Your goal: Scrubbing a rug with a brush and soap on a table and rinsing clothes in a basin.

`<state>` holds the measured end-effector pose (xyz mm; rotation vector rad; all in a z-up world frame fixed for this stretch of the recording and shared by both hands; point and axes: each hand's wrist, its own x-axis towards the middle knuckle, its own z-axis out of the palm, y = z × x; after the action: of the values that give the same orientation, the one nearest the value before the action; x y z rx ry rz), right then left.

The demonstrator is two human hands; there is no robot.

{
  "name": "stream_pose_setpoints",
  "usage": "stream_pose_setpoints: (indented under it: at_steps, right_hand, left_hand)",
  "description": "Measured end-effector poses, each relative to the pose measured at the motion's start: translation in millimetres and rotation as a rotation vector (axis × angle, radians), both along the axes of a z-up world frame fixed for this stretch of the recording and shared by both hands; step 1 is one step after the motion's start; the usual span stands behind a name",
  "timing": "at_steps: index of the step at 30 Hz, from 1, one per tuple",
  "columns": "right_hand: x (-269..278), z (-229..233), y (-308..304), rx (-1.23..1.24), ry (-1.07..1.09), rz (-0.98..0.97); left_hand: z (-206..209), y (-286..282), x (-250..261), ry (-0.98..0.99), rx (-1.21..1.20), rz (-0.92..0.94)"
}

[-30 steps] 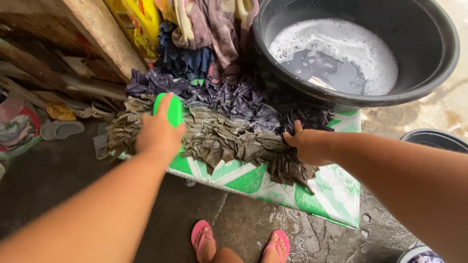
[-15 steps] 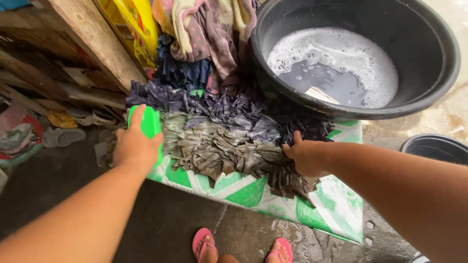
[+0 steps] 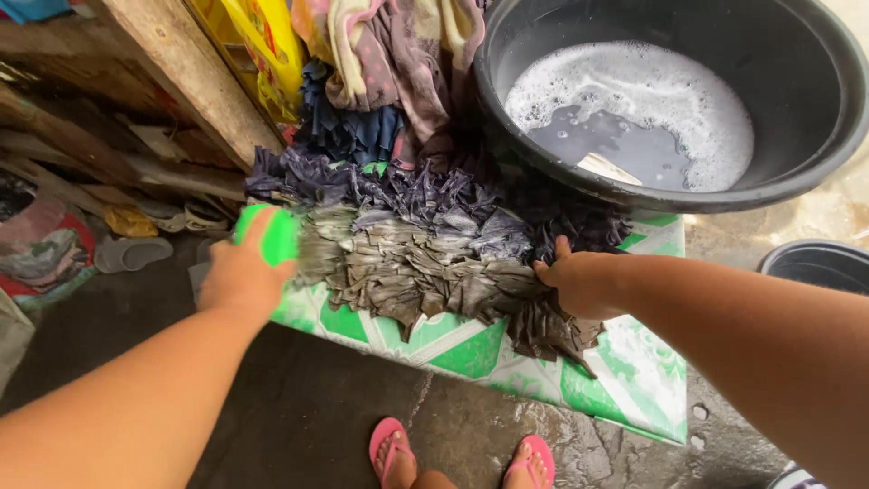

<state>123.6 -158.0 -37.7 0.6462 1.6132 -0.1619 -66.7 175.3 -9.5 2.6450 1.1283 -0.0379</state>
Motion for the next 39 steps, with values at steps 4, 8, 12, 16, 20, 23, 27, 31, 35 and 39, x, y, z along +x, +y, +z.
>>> stream_pose_setpoints:
  at_steps: [4,8,12,16,20,23,27,31,35,39]
  right_hand:
    - [14.9,-43.4,-4.1,0.034,-0.004,-0.001]
    - [24.2,-57.5,1.9,0.053,-0.004,0.05]
    - [6.8,-28.6,11.3,-0.11,-0.037,0.022]
    - [22.0,-61.1,6.3,-0.059,-0.019,-0.026]
    - [15.9,-53.4,29.5,0.118,-0.014,-0.477]
    - [-7.9,-16.7,60.4,0.073,-0.134,-0.751]
    - [-32.8,0.9,65.1,0.742,0.26,-1.949]
    - [-35.9,-9.1,66.4,0.613,0.141,-2.037]
    - [-29.1,-29.1,65.7,0.75,0.115,-1.994]
    - [-49.4,28.3,82.1,0.763,0.147,-2.252]
  left_hand:
    - [2.6,-51.0,22.5,-0.22,-0.06,0.118]
    - [-14.3,-159.4,48.6,-0.118,-0.128,-0.334]
    - [18.1,-112.2,39.8,0.115,-0.136,-0.434]
    - [-1.6,37.8,-12.1,0.059,-0.04,-0.101]
    - [9.4,60.5,-8.5,-0.179,-0.045,0.127]
    - [21.6,-28.4,19.1,-0.213,-0.106,-0.131]
    - [12.5,-81.4,37.9,-0.071,-0.194,-0.592]
    - [-39.3,15.2,36.2,-0.012,-0.075,-0.429]
    - [-6.0,81.8,3.7,-0.201,-0.086,-0.171]
    - [0.0,44.8,20.8,-0.422,-0.191,-0.225]
